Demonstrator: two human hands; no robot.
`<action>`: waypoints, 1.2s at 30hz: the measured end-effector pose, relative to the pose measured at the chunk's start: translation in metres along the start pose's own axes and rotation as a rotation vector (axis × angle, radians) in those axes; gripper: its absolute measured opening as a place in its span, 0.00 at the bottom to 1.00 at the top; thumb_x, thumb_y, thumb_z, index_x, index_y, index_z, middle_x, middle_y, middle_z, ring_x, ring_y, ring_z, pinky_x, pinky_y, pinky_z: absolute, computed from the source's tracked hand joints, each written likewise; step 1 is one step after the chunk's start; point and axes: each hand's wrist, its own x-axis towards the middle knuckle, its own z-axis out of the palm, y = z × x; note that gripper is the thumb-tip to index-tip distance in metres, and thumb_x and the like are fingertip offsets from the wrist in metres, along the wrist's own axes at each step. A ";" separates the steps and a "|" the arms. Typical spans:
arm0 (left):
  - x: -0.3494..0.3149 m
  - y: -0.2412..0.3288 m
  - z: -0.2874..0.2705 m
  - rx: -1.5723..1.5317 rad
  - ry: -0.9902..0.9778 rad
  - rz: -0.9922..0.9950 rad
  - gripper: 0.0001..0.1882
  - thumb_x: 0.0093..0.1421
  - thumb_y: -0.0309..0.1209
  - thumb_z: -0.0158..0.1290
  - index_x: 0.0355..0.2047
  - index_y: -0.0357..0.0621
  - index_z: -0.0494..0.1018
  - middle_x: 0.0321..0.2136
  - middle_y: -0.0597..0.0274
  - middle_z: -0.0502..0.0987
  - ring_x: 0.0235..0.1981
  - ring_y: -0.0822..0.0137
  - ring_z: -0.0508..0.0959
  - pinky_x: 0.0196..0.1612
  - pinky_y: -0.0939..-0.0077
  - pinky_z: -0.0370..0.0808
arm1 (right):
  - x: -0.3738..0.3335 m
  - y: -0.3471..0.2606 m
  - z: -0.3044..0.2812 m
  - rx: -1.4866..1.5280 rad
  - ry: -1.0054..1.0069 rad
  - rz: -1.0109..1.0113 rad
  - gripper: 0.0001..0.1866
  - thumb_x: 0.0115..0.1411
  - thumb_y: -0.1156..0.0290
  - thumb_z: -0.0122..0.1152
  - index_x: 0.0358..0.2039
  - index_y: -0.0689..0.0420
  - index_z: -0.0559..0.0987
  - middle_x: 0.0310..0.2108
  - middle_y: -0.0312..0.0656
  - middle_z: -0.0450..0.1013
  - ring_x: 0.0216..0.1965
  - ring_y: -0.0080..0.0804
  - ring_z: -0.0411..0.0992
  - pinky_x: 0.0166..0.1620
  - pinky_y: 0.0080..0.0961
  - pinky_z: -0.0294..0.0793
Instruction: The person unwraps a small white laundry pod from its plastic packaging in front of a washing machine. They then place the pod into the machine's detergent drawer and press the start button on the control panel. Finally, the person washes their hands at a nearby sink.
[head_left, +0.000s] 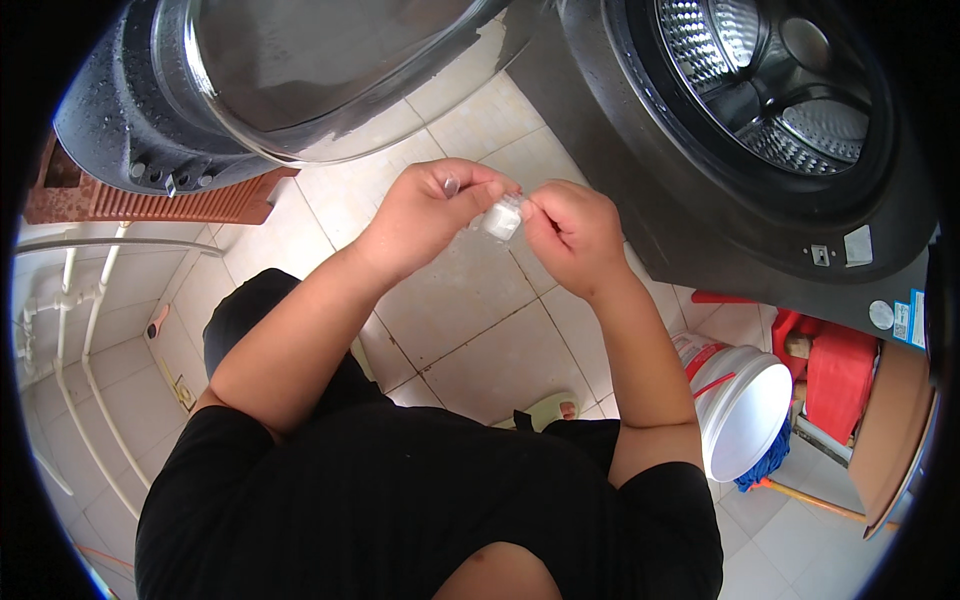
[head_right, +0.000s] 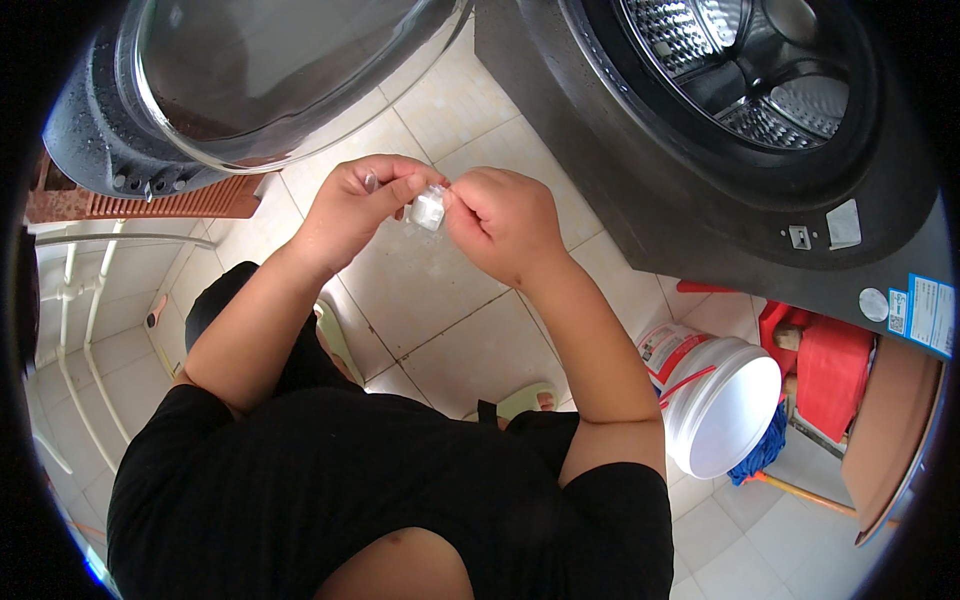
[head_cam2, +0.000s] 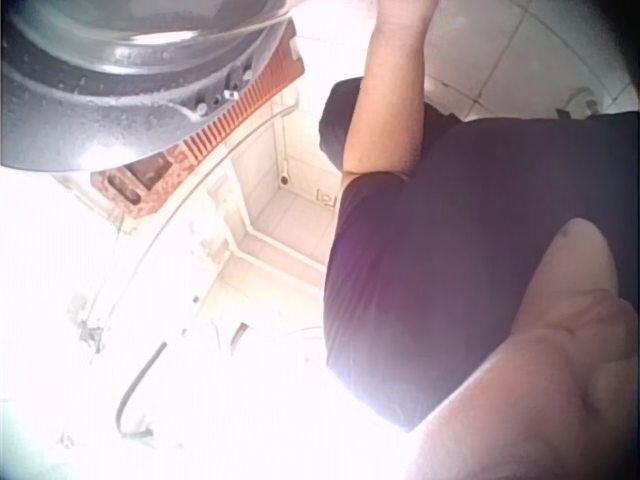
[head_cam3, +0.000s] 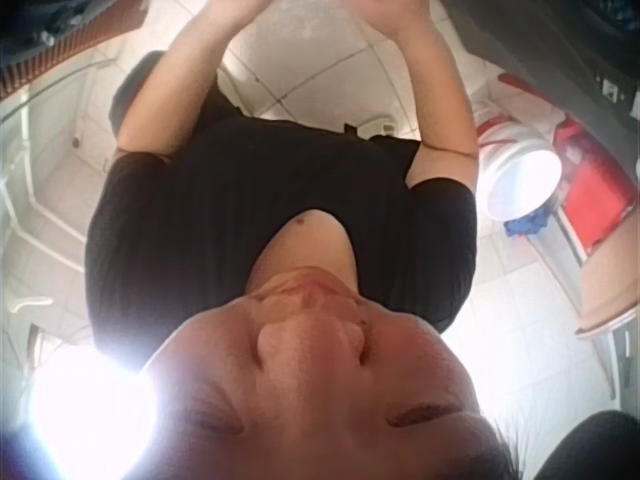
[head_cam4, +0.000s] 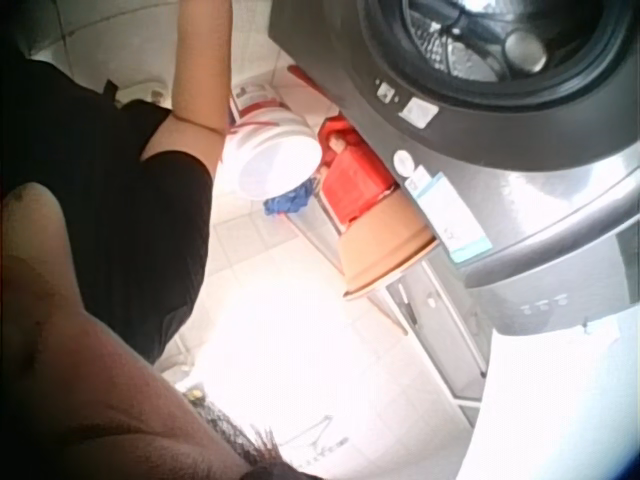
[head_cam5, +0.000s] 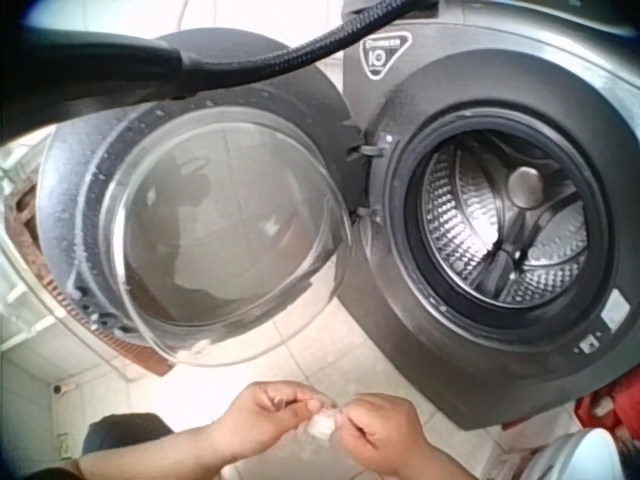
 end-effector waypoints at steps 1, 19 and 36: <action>0.001 0.001 -0.003 0.032 -0.012 0.014 0.06 0.57 0.28 0.49 0.30 0.39 0.74 0.27 0.69 0.74 0.28 0.80 0.69 0.33 0.85 0.65 | 0.001 0.000 -0.002 -0.007 -0.021 0.011 0.08 0.48 0.71 0.53 0.16 0.56 0.67 0.17 0.39 0.66 0.19 0.38 0.65 0.22 0.30 0.62; -0.008 -0.005 -0.002 0.802 -0.002 0.457 0.05 0.46 0.20 0.47 0.26 0.39 0.69 0.25 0.56 0.72 0.26 0.56 0.72 0.29 0.69 0.69 | -0.001 -0.012 0.009 -0.212 -0.173 -0.100 0.05 0.44 0.71 0.54 0.16 0.56 0.69 0.16 0.40 0.67 0.19 0.41 0.67 0.23 0.33 0.65; -0.005 -0.003 -0.010 -0.235 0.009 0.037 0.15 0.59 0.34 0.47 0.43 0.37 0.68 0.36 0.60 0.75 0.36 0.70 0.75 0.31 0.80 0.69 | 0.002 -0.003 0.007 0.433 0.203 0.222 0.11 0.58 0.71 0.50 0.22 0.62 0.71 0.16 0.34 0.61 0.18 0.18 0.56 0.22 0.18 0.56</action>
